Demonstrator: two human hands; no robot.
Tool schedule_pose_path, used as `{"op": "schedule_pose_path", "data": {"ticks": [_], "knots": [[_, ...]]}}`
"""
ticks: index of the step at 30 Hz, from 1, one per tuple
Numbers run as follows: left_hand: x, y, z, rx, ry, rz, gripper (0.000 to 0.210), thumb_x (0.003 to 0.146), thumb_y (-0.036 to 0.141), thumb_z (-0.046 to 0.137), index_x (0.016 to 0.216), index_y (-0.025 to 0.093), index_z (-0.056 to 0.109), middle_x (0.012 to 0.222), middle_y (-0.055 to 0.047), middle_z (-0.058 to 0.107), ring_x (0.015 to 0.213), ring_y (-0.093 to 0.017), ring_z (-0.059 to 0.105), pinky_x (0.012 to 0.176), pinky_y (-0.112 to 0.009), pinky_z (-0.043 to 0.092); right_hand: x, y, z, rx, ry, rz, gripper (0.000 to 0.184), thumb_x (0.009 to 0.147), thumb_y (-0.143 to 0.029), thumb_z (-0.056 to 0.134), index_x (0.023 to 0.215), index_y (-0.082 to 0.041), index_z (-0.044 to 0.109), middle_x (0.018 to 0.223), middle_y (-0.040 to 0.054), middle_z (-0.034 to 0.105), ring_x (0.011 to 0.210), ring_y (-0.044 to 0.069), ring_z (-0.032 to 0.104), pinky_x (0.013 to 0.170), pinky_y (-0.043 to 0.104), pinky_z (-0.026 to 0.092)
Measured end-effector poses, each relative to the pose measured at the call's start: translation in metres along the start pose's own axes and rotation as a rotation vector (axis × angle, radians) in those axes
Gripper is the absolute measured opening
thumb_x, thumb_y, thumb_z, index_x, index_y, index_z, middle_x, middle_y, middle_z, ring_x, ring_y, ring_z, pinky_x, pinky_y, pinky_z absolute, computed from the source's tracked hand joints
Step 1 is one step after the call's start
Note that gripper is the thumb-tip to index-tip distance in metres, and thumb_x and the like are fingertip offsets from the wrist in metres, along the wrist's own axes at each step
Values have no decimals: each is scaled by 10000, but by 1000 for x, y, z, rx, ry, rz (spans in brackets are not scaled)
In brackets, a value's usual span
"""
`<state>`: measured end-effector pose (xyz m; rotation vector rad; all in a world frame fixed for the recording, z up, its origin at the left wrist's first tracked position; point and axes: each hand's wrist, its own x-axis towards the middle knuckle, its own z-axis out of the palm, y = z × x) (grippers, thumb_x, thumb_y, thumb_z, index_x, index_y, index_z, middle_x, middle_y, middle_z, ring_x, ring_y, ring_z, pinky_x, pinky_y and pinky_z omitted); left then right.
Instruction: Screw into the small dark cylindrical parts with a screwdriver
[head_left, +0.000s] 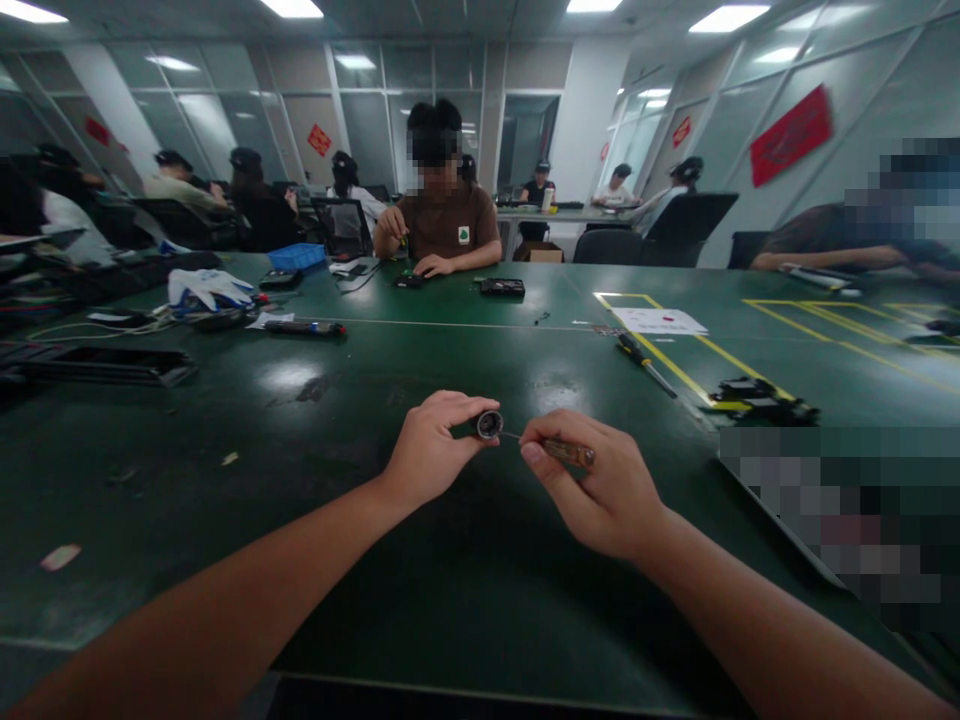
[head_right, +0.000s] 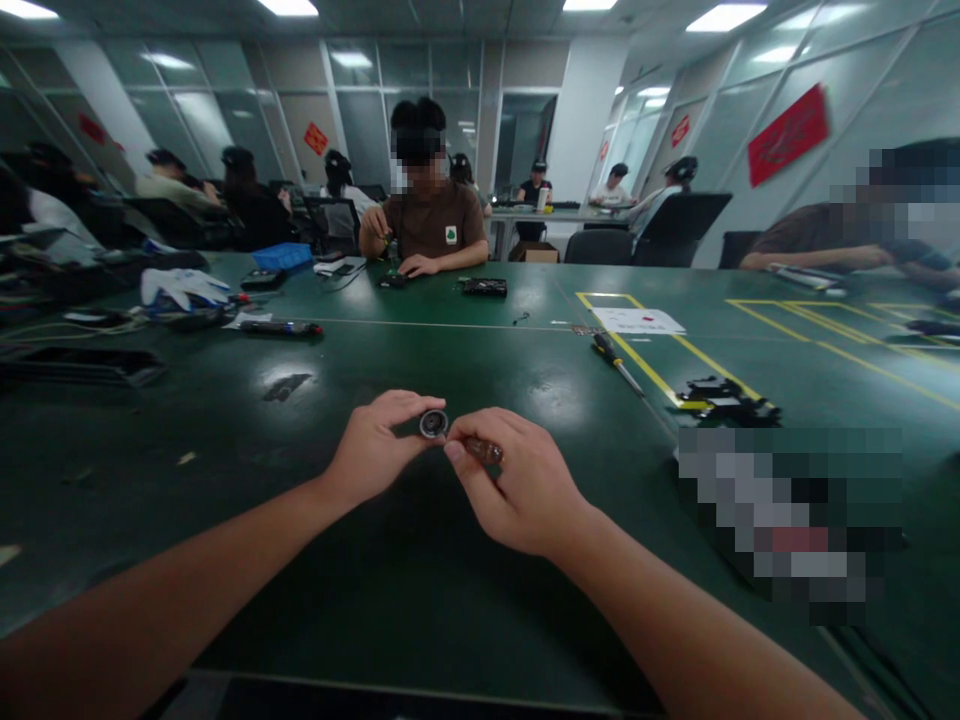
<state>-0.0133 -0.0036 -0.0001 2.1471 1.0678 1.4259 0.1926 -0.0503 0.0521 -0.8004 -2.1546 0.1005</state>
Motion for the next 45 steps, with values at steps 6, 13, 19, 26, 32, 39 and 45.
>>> {"op": "schedule_pose_path", "data": {"ticks": [6,13,19,26,32,39,45], "knots": [[0,1,-1,5,-1,8,330,746,180,842,1062,246,772,1037,-21,780,1011,-203,677,934,-366,530,-1,-2,-1,21,13,-4,72,950,-171,548,917,-187,610,785,17,654,681,141,610,635,261,446],[0,0,0,4,0,-23,341,743,196,847,1072,241,771,1034,-29,780,1001,-207,683,922,-372,538,1,-1,-1,14,-42,-32,79,949,-146,540,946,-182,610,816,25,658,733,146,612,673,264,454],[0,-2,0,2,0,-3,346,753,195,840,1087,244,766,1049,-25,781,1017,-206,676,944,-376,527,1,-2,-1,15,-34,-54,71,947,-144,550,964,-181,607,836,26,659,765,148,615,702,267,460],[0,-2,-1,7,3,-2,367,739,177,847,1088,256,768,1051,-23,781,1020,-211,675,947,-384,528,2,-3,-1,16,-26,-31,71,952,-159,540,925,-187,599,795,21,644,705,144,601,654,269,450],[0,0,-1,6,-11,6,350,751,185,839,1087,246,766,1050,-28,782,1010,-209,676,937,-382,532,1,-1,-2,-8,-25,-21,72,949,-160,537,936,-191,600,808,24,658,726,155,620,664,279,463],[0,1,-2,22,-14,41,310,792,207,804,1095,258,765,1057,-39,783,1008,-221,678,933,-408,542,0,-5,-3,38,-19,-5,74,955,-185,537,935,-208,605,819,29,679,705,160,628,641,288,473],[0,1,-1,21,-11,41,311,786,198,809,1088,257,765,1042,-35,784,990,-214,679,920,-394,544,0,-2,-1,15,-29,-3,72,945,-170,543,927,-199,606,803,27,675,697,155,626,635,278,468]]}}
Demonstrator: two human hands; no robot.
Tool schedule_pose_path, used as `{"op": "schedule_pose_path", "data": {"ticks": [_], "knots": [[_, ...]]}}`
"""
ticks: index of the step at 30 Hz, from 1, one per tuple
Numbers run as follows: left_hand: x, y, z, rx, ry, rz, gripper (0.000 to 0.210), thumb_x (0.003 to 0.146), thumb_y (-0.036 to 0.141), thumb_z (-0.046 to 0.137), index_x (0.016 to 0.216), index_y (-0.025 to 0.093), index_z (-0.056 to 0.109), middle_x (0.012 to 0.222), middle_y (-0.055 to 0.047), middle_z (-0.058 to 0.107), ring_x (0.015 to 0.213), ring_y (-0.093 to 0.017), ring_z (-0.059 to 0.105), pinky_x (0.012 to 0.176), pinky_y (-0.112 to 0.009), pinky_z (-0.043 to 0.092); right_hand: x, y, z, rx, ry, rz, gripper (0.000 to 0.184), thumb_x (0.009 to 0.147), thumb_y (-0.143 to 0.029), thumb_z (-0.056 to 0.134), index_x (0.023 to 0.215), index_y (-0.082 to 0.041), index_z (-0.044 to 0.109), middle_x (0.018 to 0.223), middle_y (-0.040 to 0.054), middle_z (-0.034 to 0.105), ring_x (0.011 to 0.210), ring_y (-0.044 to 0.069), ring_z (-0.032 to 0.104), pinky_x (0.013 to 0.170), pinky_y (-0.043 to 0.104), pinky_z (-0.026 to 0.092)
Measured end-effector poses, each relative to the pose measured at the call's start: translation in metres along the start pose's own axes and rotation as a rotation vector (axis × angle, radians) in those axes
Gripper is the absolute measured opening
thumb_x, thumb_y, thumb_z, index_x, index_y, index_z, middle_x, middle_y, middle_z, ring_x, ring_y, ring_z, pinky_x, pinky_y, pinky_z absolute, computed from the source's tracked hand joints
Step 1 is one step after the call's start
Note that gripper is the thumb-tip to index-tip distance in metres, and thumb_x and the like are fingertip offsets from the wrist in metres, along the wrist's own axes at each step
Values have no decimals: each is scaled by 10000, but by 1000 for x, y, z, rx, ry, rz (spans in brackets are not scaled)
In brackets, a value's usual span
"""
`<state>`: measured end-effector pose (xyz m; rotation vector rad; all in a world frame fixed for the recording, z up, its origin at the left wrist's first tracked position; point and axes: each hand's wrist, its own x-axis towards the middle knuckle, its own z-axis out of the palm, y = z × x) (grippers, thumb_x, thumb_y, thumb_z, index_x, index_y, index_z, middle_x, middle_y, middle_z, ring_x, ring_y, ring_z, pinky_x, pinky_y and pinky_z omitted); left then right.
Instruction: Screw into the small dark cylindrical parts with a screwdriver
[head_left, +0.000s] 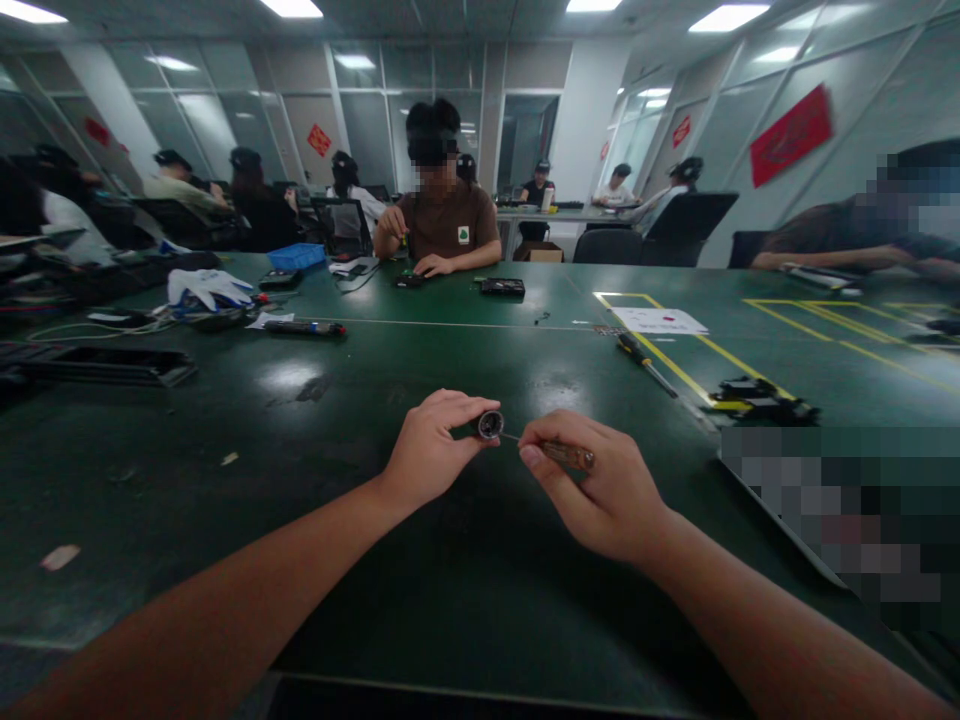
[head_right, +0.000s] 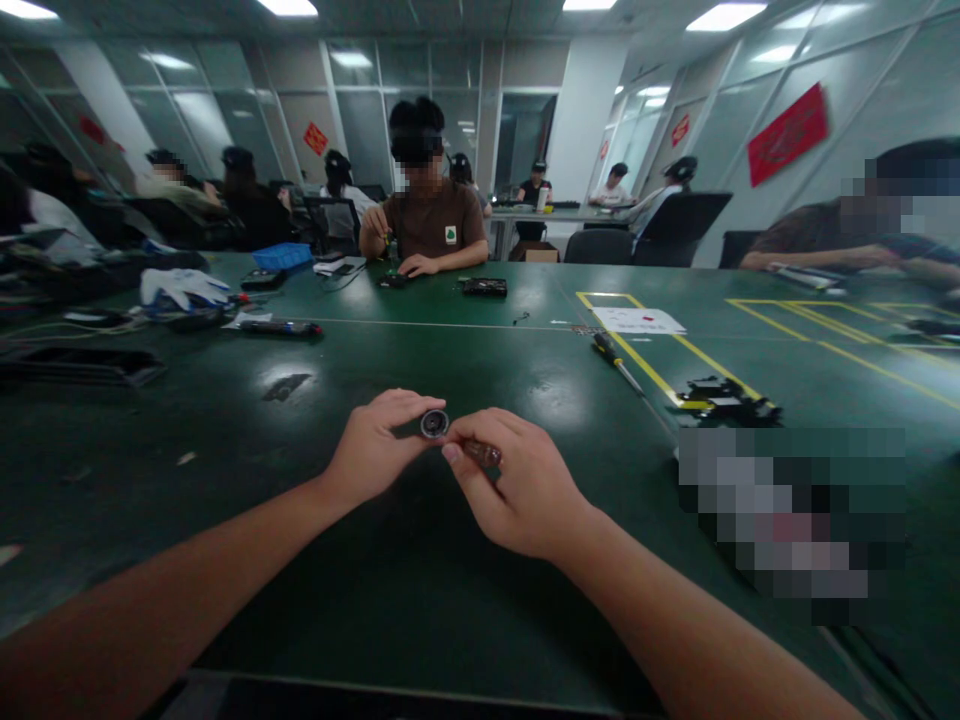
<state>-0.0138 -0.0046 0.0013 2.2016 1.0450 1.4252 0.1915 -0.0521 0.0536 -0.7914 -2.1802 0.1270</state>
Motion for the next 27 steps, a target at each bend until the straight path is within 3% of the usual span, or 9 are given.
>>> {"op": "schedule_pose_path", "data": {"ticks": [8,20,27], "knots": [[0,0,1,-5,9,-18,323,760,185,830,1071,250,770,1033,-31,783,980,-209,677,909,-387,542,-1,0,-2,2,35,4,77,950,-182,538,910,-204,600,797,26,673,677,152,616,628,281,470],[1,1,-1,-20,7,-58,312,771,156,801,1066,252,774,1029,-35,786,996,-222,690,930,-407,552,-1,1,2,25,-67,-55,78,949,-161,544,985,-204,599,870,41,673,798,176,633,737,310,488],[1,-2,0,-22,6,-50,349,753,166,827,1085,257,767,1049,-30,783,1014,-220,679,951,-410,539,0,-1,0,12,13,-49,77,951,-165,529,945,-208,593,831,37,678,759,175,636,702,304,490]]}}
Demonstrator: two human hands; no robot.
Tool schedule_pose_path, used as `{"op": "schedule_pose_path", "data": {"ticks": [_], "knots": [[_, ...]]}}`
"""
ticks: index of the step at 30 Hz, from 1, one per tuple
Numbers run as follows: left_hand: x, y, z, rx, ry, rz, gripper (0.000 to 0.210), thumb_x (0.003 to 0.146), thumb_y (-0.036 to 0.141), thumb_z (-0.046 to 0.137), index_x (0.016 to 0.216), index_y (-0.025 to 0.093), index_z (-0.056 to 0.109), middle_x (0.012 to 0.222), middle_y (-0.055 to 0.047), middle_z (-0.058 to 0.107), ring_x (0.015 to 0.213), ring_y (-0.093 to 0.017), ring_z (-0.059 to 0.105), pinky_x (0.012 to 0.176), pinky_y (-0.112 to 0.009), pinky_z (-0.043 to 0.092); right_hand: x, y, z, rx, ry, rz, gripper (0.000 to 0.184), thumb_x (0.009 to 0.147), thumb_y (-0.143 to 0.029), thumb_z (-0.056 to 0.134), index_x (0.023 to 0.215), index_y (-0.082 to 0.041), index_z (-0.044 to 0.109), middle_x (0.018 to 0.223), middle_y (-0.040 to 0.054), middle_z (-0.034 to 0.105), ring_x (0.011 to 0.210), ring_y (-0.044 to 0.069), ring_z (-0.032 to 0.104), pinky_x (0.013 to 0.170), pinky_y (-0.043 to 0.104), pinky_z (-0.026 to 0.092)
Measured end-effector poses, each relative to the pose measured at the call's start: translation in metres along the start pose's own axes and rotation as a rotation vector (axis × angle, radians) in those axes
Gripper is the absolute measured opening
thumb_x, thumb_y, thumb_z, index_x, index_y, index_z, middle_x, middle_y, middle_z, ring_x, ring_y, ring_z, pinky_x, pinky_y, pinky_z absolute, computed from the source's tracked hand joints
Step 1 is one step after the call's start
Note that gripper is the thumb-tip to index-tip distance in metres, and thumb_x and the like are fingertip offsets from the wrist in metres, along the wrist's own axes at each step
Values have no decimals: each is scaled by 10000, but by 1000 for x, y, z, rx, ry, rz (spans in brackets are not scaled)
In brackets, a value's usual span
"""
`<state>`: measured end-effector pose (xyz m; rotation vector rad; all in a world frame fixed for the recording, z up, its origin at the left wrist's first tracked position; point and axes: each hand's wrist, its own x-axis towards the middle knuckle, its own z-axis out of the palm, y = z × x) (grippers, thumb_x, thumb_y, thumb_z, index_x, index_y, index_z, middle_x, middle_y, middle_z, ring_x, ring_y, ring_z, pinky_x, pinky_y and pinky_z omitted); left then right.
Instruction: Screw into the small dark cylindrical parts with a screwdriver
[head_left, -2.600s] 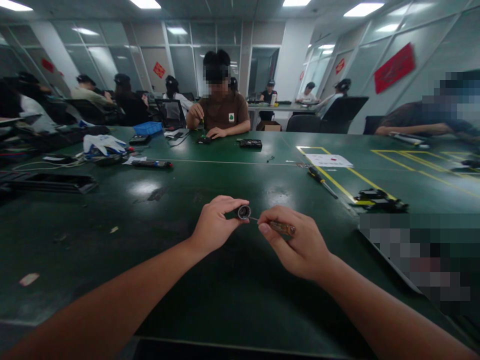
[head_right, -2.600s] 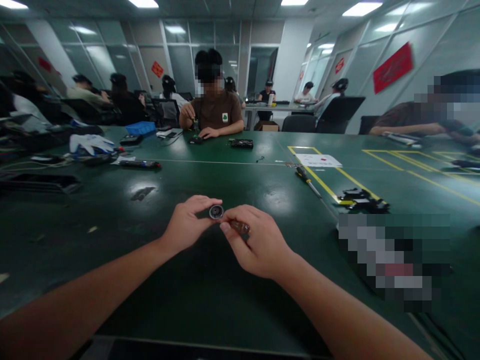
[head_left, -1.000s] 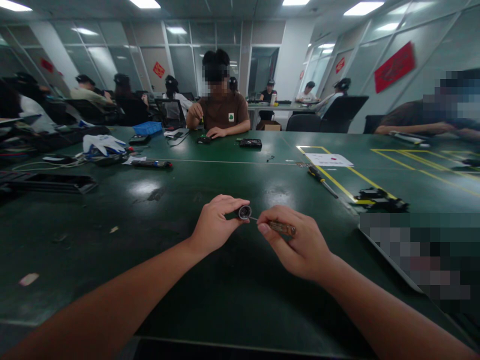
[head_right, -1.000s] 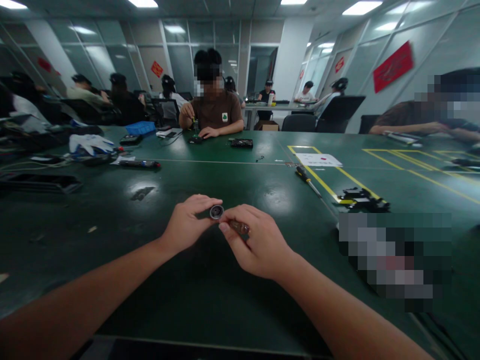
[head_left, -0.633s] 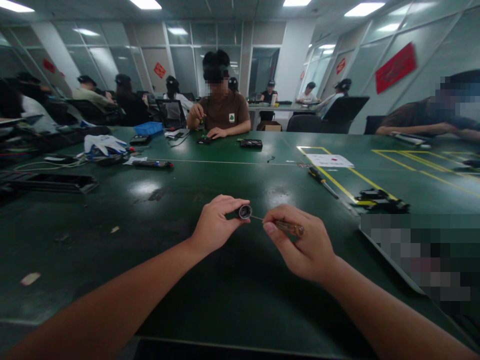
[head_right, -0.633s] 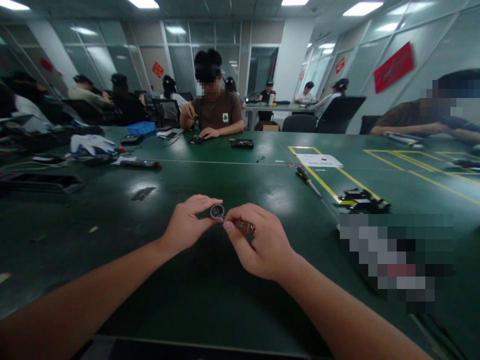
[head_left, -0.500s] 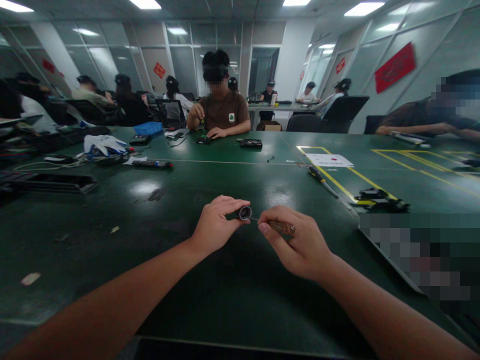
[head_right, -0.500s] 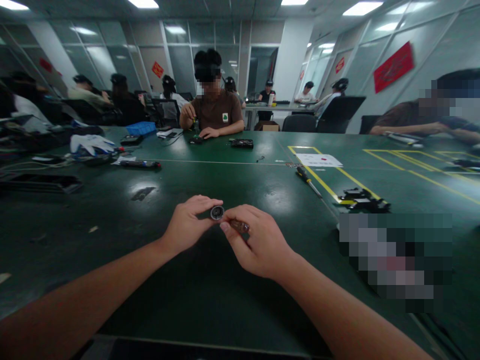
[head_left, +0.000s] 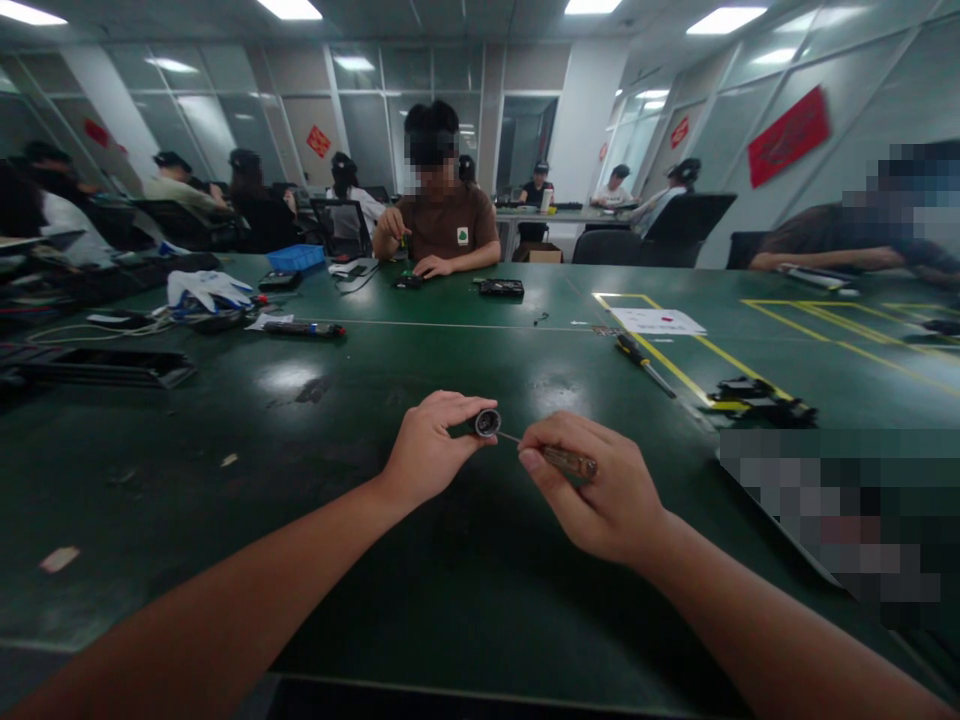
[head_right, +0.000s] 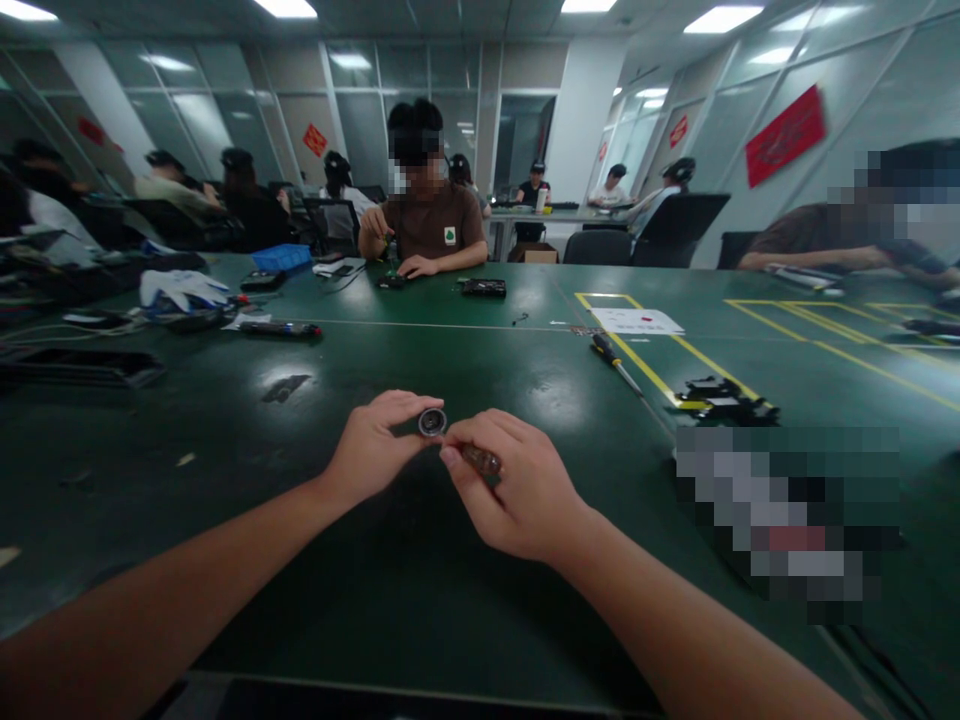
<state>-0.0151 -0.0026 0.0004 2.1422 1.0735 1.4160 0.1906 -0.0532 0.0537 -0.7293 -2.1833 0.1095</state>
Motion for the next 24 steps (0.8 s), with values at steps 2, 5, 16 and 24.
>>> {"op": "schedule_pose_path", "data": {"ticks": [2,5,16,24], "knots": [[0,0,0,-1,7,0,345,754,160,822,1080,260,768,1045,-30,784,1011,-221,680,946,-412,542,0,0,0,0,-6,4,76,953,-168,530,945,-208,595,831,38,681,752,172,637,697,303,494],[0,2,0,-4,5,0,319,779,147,791,1076,262,770,1044,-33,785,1009,-218,685,940,-410,548,0,2,1,-4,-49,3,75,954,-173,541,978,-208,603,853,41,688,762,173,639,703,307,500],[0,-1,1,-4,-4,18,344,770,168,818,1095,265,763,1066,-25,782,1015,-211,674,950,-402,530,1,0,-1,-2,29,-13,88,950,-151,540,957,-217,598,847,36,688,766,175,644,679,310,496],[-1,0,2,14,-6,47,339,775,177,817,1096,268,761,1080,-28,781,1025,-218,674,957,-411,528,0,3,-2,-4,15,14,79,952,-160,545,947,-204,609,834,32,679,751,164,637,668,293,484]]}}
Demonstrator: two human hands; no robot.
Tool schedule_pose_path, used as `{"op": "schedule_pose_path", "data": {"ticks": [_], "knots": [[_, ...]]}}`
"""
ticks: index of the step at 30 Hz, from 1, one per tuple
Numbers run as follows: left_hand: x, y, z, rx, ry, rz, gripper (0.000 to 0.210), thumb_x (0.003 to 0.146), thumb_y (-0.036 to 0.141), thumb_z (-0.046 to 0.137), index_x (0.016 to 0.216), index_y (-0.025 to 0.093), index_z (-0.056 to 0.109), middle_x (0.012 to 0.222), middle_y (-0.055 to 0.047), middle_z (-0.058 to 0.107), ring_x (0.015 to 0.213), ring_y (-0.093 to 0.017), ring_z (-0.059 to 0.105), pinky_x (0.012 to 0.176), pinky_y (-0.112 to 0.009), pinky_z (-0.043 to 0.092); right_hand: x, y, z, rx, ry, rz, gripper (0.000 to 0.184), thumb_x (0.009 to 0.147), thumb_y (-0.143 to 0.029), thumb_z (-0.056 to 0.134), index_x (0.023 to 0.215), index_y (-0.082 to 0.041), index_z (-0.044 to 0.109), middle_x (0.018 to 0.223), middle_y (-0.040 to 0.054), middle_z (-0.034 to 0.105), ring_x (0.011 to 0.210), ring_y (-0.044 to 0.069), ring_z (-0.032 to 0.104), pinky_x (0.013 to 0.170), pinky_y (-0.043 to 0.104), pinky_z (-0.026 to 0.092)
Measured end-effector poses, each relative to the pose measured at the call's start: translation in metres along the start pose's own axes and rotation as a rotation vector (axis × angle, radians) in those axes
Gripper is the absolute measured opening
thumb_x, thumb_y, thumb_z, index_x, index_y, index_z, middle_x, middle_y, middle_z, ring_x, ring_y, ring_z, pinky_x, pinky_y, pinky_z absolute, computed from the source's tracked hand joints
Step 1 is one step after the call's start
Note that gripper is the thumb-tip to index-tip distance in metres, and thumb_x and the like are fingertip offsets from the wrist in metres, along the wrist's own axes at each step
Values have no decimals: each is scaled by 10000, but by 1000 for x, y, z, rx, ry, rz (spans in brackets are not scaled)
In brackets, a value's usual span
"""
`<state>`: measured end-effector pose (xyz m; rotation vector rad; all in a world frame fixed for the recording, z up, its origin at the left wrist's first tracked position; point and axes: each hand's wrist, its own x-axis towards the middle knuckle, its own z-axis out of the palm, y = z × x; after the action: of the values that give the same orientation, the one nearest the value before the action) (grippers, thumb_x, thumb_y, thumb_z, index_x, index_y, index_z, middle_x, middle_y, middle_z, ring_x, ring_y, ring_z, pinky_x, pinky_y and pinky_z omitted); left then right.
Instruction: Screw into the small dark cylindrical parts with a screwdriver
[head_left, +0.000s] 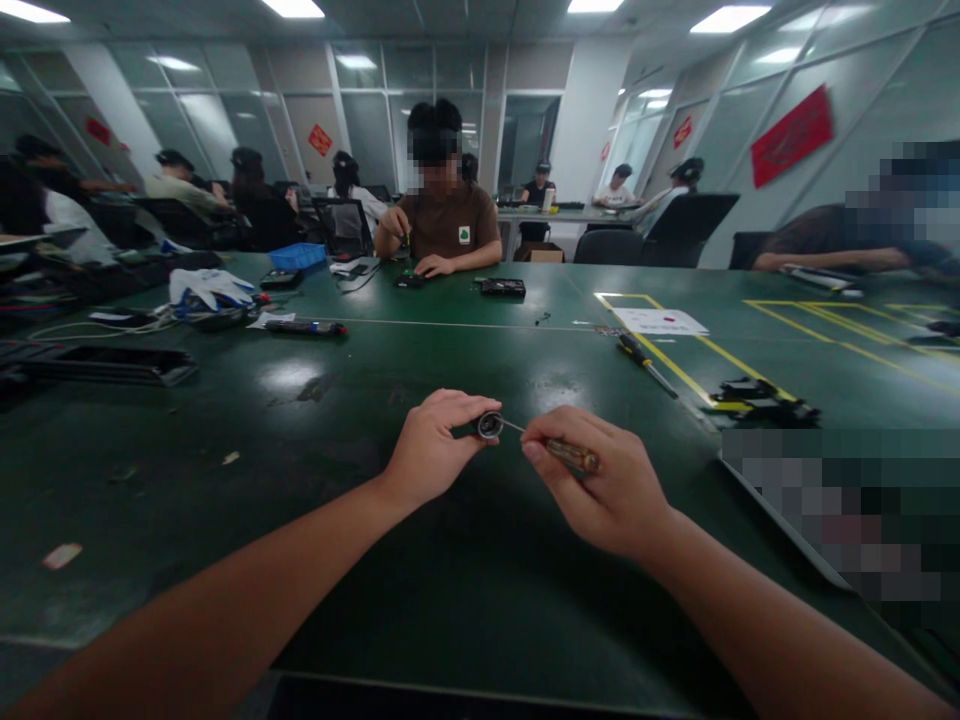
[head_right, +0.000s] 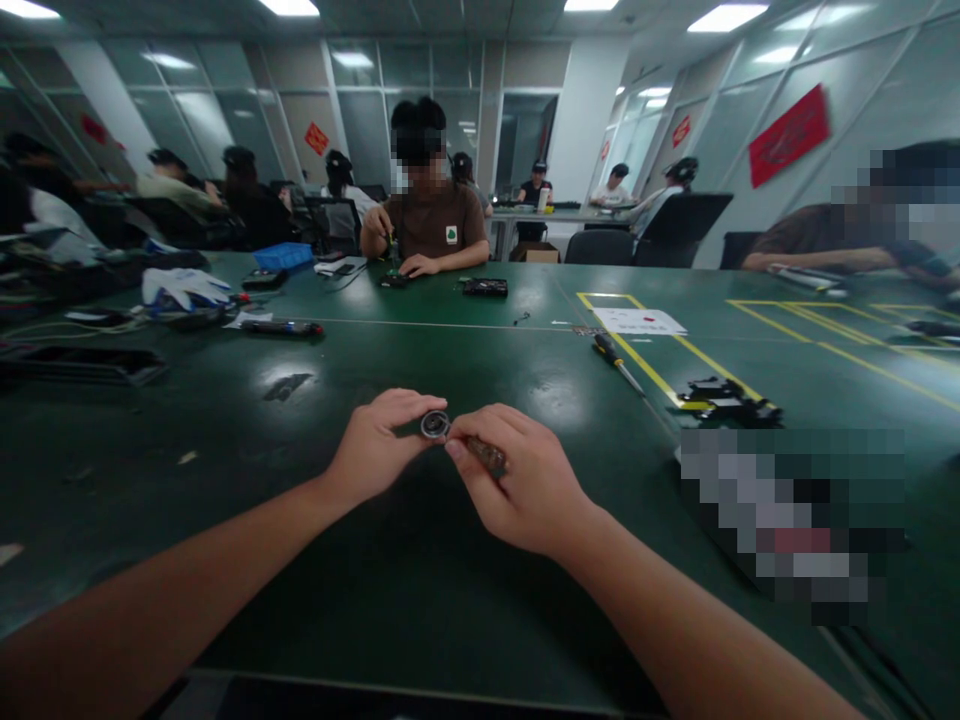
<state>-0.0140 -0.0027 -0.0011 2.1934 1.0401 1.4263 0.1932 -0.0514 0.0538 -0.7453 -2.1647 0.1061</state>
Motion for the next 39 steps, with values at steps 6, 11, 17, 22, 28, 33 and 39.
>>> {"op": "schedule_pose_path", "data": {"ticks": [6,11,17,22,28,33,39], "knots": [[0,0,-1,3,-2,1,340,775,161,815,1098,253,760,1073,-25,782,1017,-208,672,948,-390,526,0,1,0,10,-7,62,81,955,-177,552,934,-197,627,815,25,677,703,151,631,636,274,466],[0,-1,-1,2,-1,7,338,774,153,814,1090,259,759,1073,-18,781,1024,-209,670,951,-391,521,0,0,1,1,12,33,84,949,-173,548,910,-188,620,791,23,662,701,149,622,644,272,456],[0,-1,-1,6,5,12,344,771,164,820,1096,258,758,1070,-13,782,1016,-201,668,947,-382,518,-1,0,0,6,-18,39,86,952,-167,549,916,-185,625,806,24,664,720,144,623,665,266,456],[0,-1,-1,5,12,11,342,766,162,824,1088,258,762,1059,-14,783,1007,-199,672,940,-375,525,-1,0,0,17,-32,38,87,950,-168,547,912,-186,623,792,17,655,697,138,604,651,265,444],[0,-3,-1,13,5,18,343,773,178,821,1101,258,760,1072,-20,782,1022,-205,672,948,-382,526,0,0,-1,31,-46,45,88,953,-165,545,912,-183,620,793,14,648,696,133,596,653,262,439],[0,-4,0,10,7,1,345,768,171,823,1097,256,764,1070,-20,783,1038,-204,673,962,-380,529,0,-1,-2,32,-41,26,87,950,-162,543,906,-181,616,780,12,641,685,131,585,645,261,433],[2,-3,-2,35,21,6,341,760,142,821,1078,253,770,1045,-21,787,1028,-203,678,955,-377,534,-1,0,-2,25,-27,50,88,946,-162,552,897,-189,619,775,10,646,673,131,590,638,260,436]]}}
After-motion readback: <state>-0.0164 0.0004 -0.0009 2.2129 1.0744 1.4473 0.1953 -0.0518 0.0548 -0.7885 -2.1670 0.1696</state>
